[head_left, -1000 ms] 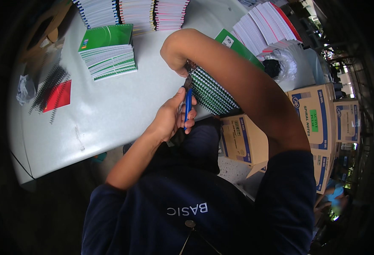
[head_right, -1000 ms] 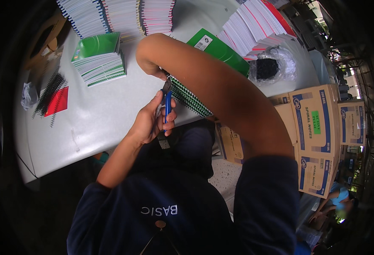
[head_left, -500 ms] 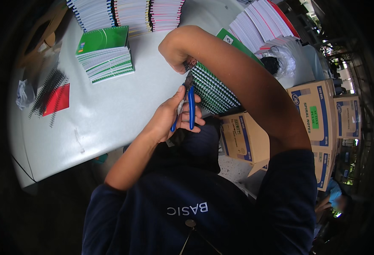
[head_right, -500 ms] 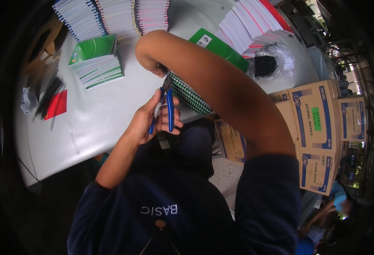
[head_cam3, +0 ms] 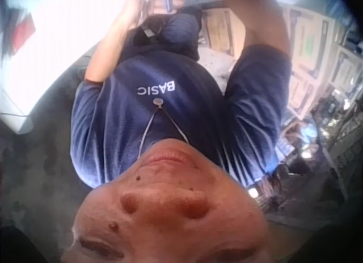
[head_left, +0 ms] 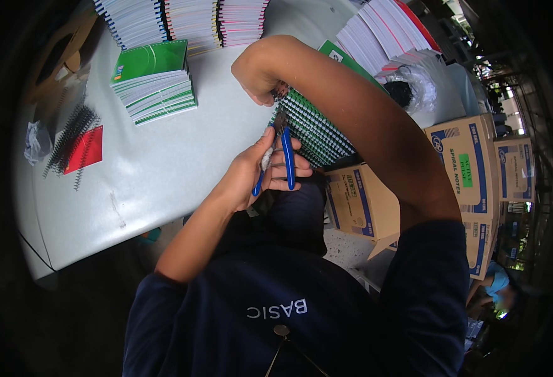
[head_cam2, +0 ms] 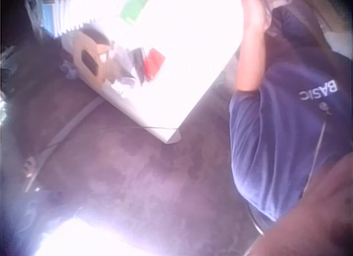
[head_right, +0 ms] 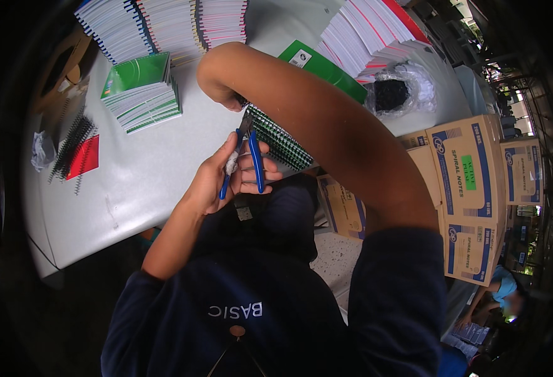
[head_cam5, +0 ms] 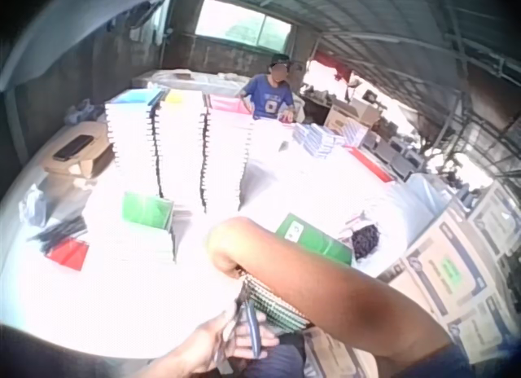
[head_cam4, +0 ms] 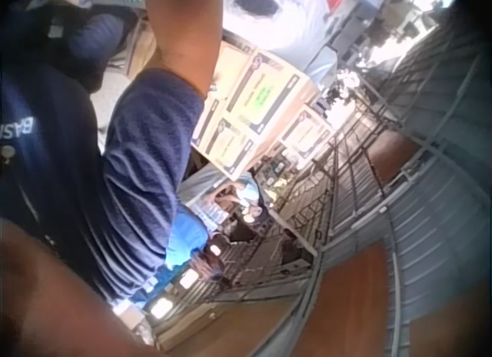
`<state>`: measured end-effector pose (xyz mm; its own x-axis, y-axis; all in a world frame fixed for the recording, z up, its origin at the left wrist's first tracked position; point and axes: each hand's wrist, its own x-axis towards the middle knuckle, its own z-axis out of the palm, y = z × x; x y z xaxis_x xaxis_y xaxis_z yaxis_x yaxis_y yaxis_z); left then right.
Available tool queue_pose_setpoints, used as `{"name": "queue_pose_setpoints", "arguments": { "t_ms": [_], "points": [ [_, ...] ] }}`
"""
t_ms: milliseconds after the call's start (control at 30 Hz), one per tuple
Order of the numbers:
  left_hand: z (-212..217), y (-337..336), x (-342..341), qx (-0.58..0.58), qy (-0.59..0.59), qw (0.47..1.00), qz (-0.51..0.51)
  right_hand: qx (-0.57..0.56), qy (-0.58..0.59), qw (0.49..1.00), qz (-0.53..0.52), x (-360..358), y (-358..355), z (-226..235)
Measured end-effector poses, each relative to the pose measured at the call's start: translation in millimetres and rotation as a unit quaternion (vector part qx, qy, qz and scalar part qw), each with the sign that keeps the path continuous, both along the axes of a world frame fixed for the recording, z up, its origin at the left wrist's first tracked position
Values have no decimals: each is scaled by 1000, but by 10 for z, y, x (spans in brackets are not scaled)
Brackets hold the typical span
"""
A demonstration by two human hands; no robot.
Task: The person organizes stacks of notebooks and uses a pair of blue-handled wire cutters to trim excess metal from the spiral bindings.
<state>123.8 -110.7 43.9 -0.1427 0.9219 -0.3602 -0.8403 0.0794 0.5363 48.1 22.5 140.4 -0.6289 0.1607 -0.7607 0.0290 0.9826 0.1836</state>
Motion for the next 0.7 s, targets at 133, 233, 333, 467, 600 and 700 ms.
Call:
{"name": "queue_pose_setpoints", "arguments": {
  "t_ms": [133,233,333,467,600,700],
  "points": [
    [-424,42,-188,221,-124,965,-70,-2,8,1000,8,-22,-22,17],
    [-573,-4,-262,328,-181,918,-128,-3,8,1000,13,-9,-21,18],
    [-257,-25,-124,164,-42,982,-81,0,15,1000,0,36,9,13],
    [-47,-23,-146,83,16,996,-37,2,29,999,14,23,-24,22],
    [-12,-46,-108,74,14,996,-57,7,37,999,3,55,-12,41],
    [-169,13,-145,166,-59,982,-73,1,29,999,14,28,8,8]
  ]
}}
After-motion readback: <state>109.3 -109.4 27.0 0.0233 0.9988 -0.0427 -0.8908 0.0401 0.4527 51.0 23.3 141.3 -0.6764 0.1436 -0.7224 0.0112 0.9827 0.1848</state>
